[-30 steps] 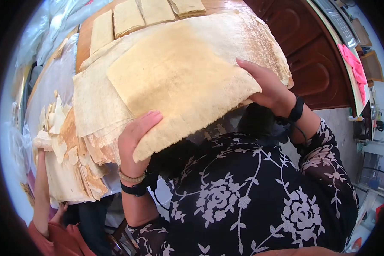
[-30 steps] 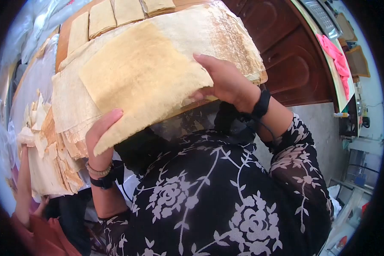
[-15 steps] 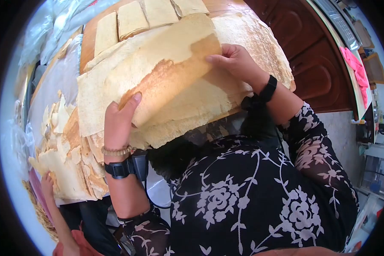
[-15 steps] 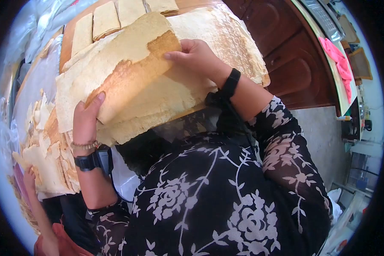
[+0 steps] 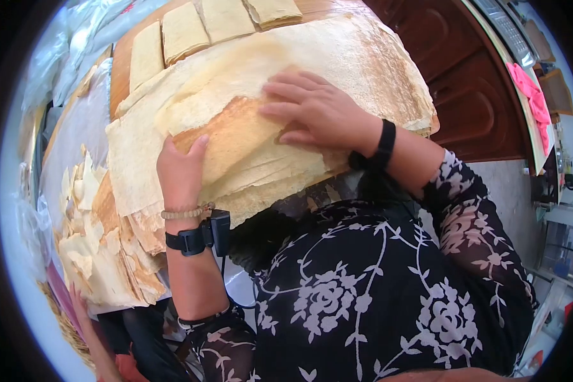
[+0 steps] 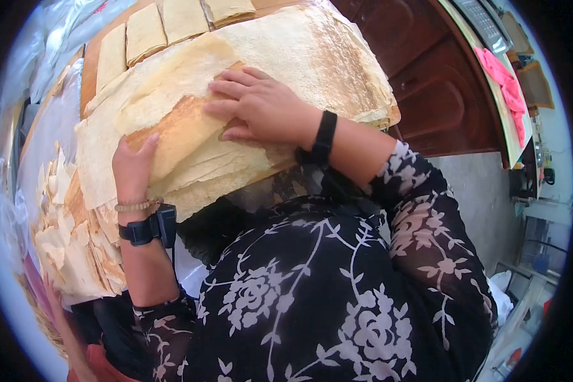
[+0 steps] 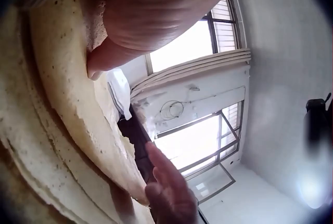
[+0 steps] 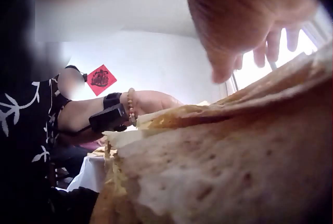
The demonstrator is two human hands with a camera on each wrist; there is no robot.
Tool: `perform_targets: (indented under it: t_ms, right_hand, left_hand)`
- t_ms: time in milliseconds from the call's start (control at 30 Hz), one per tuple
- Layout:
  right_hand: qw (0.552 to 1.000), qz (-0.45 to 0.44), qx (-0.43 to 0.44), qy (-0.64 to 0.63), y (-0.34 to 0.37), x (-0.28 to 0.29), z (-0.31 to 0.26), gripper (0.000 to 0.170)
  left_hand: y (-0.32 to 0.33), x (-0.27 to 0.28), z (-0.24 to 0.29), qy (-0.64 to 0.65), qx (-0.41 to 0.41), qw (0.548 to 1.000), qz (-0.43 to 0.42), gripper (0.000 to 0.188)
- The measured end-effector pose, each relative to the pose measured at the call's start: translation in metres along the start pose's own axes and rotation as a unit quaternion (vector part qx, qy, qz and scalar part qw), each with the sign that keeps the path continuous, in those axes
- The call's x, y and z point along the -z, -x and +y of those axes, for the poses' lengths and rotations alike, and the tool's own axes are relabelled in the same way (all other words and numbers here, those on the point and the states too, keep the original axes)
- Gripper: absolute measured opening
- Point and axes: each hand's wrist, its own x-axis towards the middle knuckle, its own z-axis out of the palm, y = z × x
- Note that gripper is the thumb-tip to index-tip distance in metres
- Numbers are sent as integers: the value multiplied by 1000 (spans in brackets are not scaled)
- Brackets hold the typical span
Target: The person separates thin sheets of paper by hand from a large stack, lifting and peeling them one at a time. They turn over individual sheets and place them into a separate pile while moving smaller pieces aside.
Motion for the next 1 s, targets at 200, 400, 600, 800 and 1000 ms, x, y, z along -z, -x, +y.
perform_targets:
  t_ms: [200, 400, 600, 800, 1000]
  right_hand:
    - [998, -46, -34, -18, -7, 3, 13, 57]
    - [998, -20, -29, -45, -13, 1, 17, 46]
    - [999, 0, -40, 3, 2, 17, 19, 41]
    - [965, -41, -111, -233, 35, 39, 13, 31]
    - [842, -49, -326, -427, 32, 19, 19, 29]
  left_hand:
    - [38, 4, 43, -328, -297, 871, 212, 68]
    - [29, -7, 22, -323, -361, 875, 1, 60]
    - [28, 13, 32, -338, -283, 894, -84, 44]
    - [58, 52, 37, -186, -290, 918, -196, 46]
    - [28, 87, 18, 94, -160, 921, -343, 53]
